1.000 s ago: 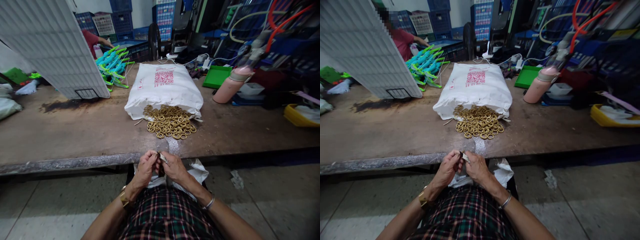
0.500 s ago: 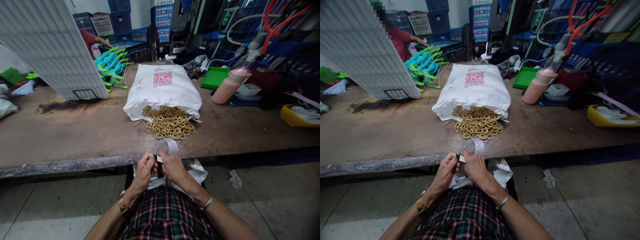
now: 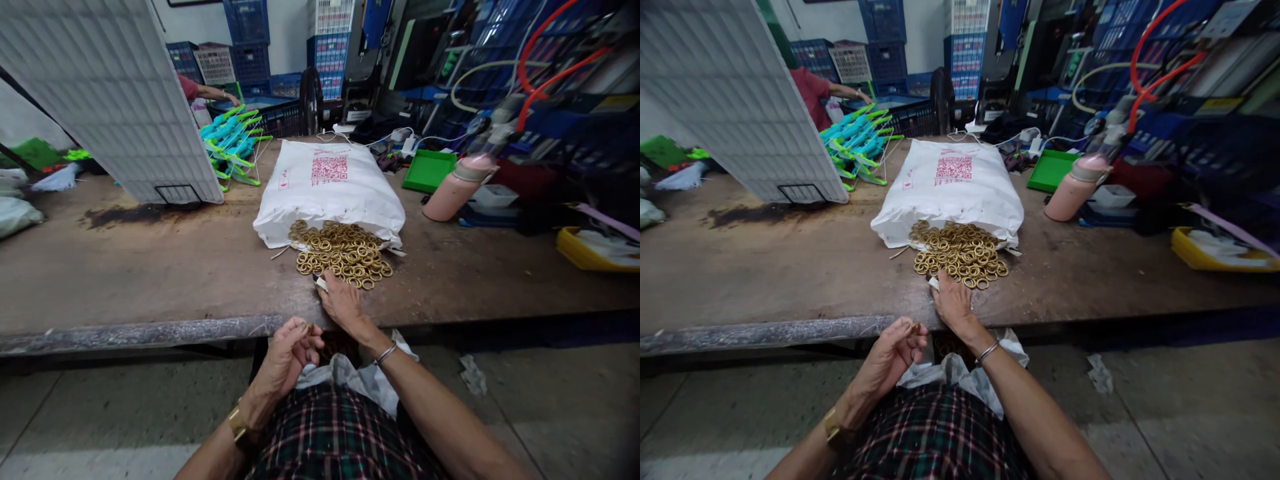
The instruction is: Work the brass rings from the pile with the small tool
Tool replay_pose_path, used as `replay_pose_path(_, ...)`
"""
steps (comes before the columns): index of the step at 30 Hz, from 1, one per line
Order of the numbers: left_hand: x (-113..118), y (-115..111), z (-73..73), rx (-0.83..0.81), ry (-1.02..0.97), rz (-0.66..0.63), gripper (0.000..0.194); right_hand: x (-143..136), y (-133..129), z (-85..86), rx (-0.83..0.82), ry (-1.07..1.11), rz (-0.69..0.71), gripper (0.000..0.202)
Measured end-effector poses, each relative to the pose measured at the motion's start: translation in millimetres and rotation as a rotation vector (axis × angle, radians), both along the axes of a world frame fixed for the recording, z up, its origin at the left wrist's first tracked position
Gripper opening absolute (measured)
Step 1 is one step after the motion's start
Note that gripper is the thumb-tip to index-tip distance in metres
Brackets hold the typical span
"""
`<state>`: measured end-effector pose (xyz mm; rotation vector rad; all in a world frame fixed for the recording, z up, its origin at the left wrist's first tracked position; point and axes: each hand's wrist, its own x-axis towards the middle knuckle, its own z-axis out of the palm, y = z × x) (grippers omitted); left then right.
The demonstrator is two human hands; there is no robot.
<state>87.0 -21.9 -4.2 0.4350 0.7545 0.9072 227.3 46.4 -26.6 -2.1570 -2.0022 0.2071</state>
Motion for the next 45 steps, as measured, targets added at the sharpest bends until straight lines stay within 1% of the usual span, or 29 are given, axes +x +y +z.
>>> replay_pose_path(2,-4,2,-2.4,-0.052,-0.059,-0.012,0.015,0,1,-0.3,-0.008,-0.019,-0.005,0.023)
replay_pose_path(5,-8,5,-8.4,-0.125,-0.145,-0.031,0.019,2,1,0.3,-0.011,-0.017,0.011,0.021)
replay_pose_path(7,-8,6,-12.5,-0.177,-0.184,-0.021,0.016,5,0,0.6,-0.007,-0.005,0.03,0.021)
replay_pose_path(9,-8,7,-14.9,-0.222,-0.19,0.0,0.016,7,-2,0.3,-0.002,0.007,0.044,0.021)
replay_pose_path(11,-7,9,-14.8,-0.226,-0.164,0.015,0.02,9,-4,-0.4,0.001,0.012,0.054,0.019)
replay_pose_path(13,-5,12,-12.7,-0.189,-0.114,0.008,0.022,10,-6,-1.6,0.007,0.012,0.063,0.018)
replay_pose_path(18,-5,22,-7.3,-0.035,0.037,-0.045,0.025,13,-11,-2.9,0.024,0.066,0.066,0.017)
replay_pose_path(24,-3,34,-11.7,0.136,0.277,0.008,0.032,16,-15,2.9,-0.002,0.273,0.064,0.016)
replay_pose_path(28,3,41,-10.8,0.149,0.337,0.031,0.036,15,-17,3.6,-0.006,0.367,0.088,0.018)
replay_pose_path(32,10,48,-6.5,0.171,0.458,0.011,0.037,12,-19,-0.1,0.023,0.417,0.135,0.021)
replay_pose_path(37,14,54,-8.6,0.271,0.614,-0.021,0.025,9,-23,-2.2,0.029,0.437,0.162,0.019)
replay_pose_path(41,13,57,-10.9,0.25,0.616,-0.049,0.021,8,-22,-3.6,0.053,0.485,0.178,0.019)
replay_pose_path(45,10,58,-8.9,0.231,0.591,-0.107,0.02,9,-17,-7.6,0.031,0.62,0.159,0.019)
